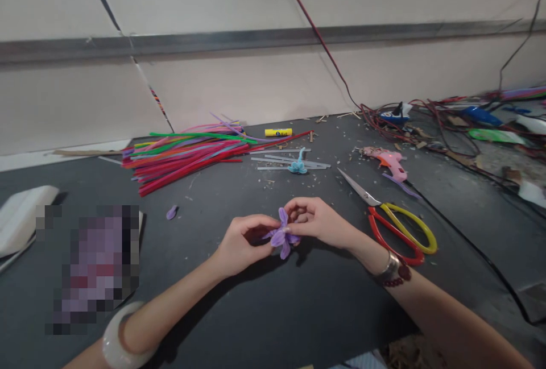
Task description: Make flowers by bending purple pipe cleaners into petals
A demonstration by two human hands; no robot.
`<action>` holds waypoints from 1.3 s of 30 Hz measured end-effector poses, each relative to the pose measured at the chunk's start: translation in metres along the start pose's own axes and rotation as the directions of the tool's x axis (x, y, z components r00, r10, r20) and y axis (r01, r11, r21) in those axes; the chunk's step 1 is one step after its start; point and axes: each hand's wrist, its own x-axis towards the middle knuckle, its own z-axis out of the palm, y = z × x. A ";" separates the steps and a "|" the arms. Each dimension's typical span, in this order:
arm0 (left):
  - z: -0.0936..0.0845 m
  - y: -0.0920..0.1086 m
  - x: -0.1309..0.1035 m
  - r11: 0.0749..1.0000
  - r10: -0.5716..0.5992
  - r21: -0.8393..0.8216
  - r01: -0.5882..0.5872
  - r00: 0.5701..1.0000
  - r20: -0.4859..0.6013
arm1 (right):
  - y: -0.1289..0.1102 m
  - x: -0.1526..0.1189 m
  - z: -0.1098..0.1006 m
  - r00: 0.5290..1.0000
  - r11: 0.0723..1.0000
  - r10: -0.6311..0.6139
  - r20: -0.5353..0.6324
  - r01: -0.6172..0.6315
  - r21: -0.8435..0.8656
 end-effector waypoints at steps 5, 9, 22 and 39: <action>-0.002 0.000 0.001 0.940 0.189 0.293 -0.173 0.982 -0.025 | -0.001 -0.001 0.008 0.999 0.995 0.032 -0.013 -0.030 0.100; -0.003 0.001 0.002 0.955 0.190 0.238 -0.178 0.981 -0.030 | -0.005 -0.002 0.005 1.000 0.998 0.016 -0.014 -0.015 0.065; -0.001 0.008 0.001 0.912 0.134 0.388 -0.132 0.991 0.023 | -0.008 -0.003 0.000 0.999 0.996 0.035 0.018 -0.037 0.080; 0.001 0.010 0.001 0.979 -0.043 0.206 0.000 0.977 0.207 | -0.009 -0.005 -0.003 0.989 0.989 -0.115 0.092 0.122 -0.080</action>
